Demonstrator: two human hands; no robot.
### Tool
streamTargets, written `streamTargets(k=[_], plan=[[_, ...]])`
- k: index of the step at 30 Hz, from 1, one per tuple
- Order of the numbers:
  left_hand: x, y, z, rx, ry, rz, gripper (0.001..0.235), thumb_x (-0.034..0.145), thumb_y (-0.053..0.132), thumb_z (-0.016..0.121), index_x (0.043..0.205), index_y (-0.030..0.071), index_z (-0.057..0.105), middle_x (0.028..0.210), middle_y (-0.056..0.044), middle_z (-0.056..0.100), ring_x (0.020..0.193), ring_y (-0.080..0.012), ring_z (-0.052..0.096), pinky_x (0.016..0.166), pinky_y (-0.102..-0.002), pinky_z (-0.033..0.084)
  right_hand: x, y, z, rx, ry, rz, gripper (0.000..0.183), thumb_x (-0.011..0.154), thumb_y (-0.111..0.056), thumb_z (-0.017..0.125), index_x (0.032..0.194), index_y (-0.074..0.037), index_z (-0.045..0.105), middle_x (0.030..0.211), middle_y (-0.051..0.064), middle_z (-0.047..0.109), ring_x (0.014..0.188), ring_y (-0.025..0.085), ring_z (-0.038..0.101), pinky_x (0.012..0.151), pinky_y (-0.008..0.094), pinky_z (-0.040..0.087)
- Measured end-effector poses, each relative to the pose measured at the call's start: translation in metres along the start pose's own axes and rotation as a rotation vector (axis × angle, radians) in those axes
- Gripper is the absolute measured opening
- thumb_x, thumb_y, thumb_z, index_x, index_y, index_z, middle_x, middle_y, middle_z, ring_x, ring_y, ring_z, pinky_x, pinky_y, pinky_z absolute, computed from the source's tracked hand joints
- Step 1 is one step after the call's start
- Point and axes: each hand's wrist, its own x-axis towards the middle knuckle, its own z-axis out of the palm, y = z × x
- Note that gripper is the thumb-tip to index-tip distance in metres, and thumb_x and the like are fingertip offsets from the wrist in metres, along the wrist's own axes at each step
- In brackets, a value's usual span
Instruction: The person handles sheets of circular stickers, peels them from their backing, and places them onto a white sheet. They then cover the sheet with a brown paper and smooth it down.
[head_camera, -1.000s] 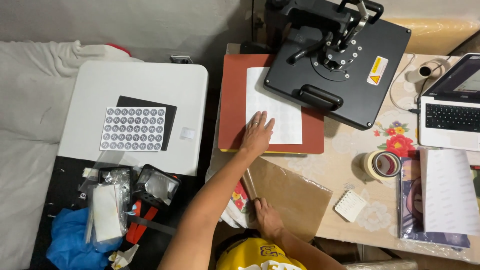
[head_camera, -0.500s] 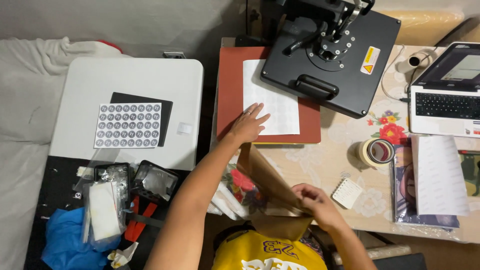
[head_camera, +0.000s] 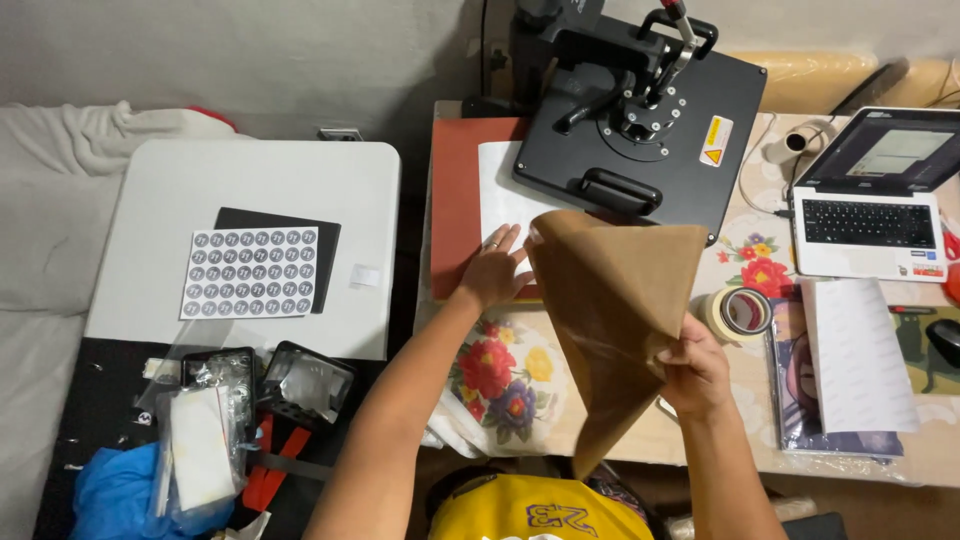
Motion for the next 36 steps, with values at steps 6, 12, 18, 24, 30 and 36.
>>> streamTargets(k=[6, 12, 18, 24, 30, 36], plan=[[-0.004, -0.007, -0.007, 0.033, 0.064, -0.006, 0.061, 0.113, 0.053, 0.059, 0.169, 0.029, 0.056, 0.187, -0.007, 0.028, 0.175, -0.0293, 0.023, 0.141, -0.046, 0.032, 0.056, 0.025, -0.057, 0.371, -0.035, -0.043, 0.078, 0.057, -0.002, 0.053, 0.133, 0.0, 0.073, 0.085, 0.007, 0.064, 0.069, 0.031, 0.074, 0.08, 0.041, 0.063], [-0.003, -0.012, -0.012, 0.075, 0.127, -0.009, 0.059, 0.113, 0.048, 0.057, 0.167, 0.026, 0.057, 0.182, -0.007, 0.034, 0.172, -0.0286, 0.028, 0.14, -0.045, 0.032, 0.096, 0.031, 0.078, -0.173, 0.157, 0.145, 0.045, 0.077, 0.004, 0.051, 0.116, -0.012, 0.066, 0.079, -0.009, 0.043, 0.072, 0.006, 0.058, 0.073, 0.019, 0.048], [-0.009, -0.015, -0.022, 0.117, 0.185, -0.011, 0.057, 0.113, 0.043, 0.056, 0.166, 0.023, 0.059, 0.177, -0.007, 0.039, 0.168, -0.0279, 0.032, 0.14, -0.043, 0.033, 0.074, 0.085, 0.043, -1.161, 0.225, -0.048, 0.081, 0.08, 0.0, 0.096, 0.152, 0.009, 0.062, 0.128, 0.024, 0.059, 0.118, 0.04, 0.066, 0.098, 0.052, 0.068], [-0.062, -0.026, -0.028, 0.158, 0.234, 0.005, 0.055, 0.113, 0.039, 0.055, 0.164, 0.02, 0.06, 0.172, -0.008, 0.045, 0.164, -0.0271, 0.037, 0.139, -0.042, 0.033, 0.018, 0.124, 0.116, -1.525, -0.303, -0.017, 0.139, 0.072, -0.056, 0.106, 0.175, 0.0, 0.031, 0.173, 0.037, 0.033, 0.161, 0.06, 0.035, 0.137, 0.069, 0.03], [-0.113, -0.039, -0.021, 0.218, 0.274, 0.015, 0.053, 0.112, 0.034, 0.054, 0.162, 0.017, 0.061, 0.167, -0.008, 0.05, 0.161, -0.0264, 0.042, 0.138, -0.041, 0.033, 0.029, 0.169, 0.145, -1.597, -0.174, 0.09, 0.155, 0.071, -0.049, 0.105, 0.177, 0.011, 0.009, 0.18, 0.04, 0.014, 0.169, 0.056, 0.021, 0.143, 0.059, 0.02], [-0.142, -0.05, -0.015, 0.269, 0.321, 0.038, 0.051, 0.112, 0.029, 0.053, 0.16, 0.014, 0.063, 0.162, -0.009, 0.055, 0.157, -0.0257, 0.046, 0.138, -0.04, 0.034, 0.044, 0.19, 0.111, -1.652, -0.049, -0.163, 0.086, 0.092, -0.01, 0.081, 0.166, 0.005, 0.04, 0.169, 0.029, 0.043, 0.153, 0.048, 0.051, 0.13, 0.053, 0.046]])
